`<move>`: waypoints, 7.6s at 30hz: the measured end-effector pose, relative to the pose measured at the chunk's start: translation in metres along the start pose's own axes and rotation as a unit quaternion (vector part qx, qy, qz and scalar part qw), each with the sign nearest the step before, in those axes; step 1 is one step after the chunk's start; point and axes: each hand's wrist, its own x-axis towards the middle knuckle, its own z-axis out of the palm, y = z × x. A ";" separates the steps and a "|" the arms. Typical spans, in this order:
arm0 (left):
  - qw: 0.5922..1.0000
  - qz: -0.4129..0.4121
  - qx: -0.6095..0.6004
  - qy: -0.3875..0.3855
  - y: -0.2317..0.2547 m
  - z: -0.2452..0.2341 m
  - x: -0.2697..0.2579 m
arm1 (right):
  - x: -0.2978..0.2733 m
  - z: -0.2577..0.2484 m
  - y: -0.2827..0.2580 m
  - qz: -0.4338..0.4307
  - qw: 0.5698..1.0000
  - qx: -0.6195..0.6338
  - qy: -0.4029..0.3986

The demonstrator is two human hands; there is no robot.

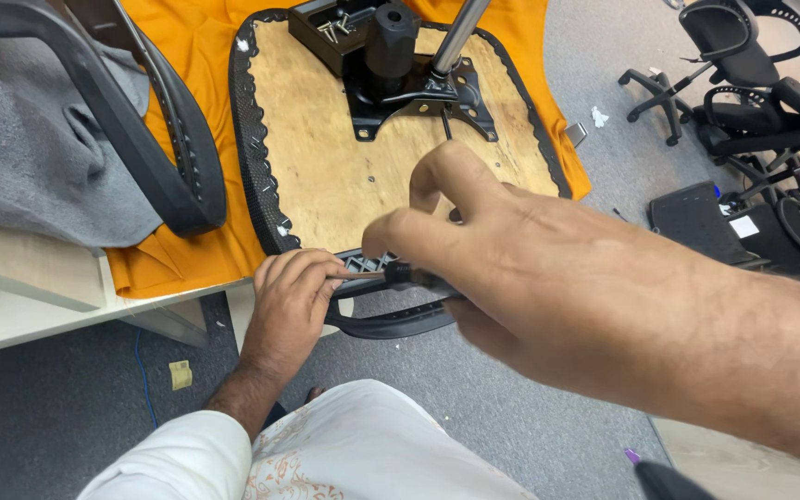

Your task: The person uses a screwdriver to tighten screws into a black plastic chair armrest that is placed on an overturned chair seat. The person holds the armrest with one hand and turns the screwdriver with the other to secure the screws.

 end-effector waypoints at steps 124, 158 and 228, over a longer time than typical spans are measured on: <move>0.883 -0.398 -0.215 0.125 -0.032 0.021 0.004 | -0.014 0.038 -0.004 0.195 0.941 -0.029 -0.276; 0.863 -0.420 -0.129 0.248 -0.022 0.051 0.013 | 0.024 0.024 0.031 0.479 0.801 0.129 -0.336; 0.929 -0.201 -0.128 0.285 -0.012 0.032 0.012 | 0.067 0.008 0.050 0.625 0.662 0.306 -0.278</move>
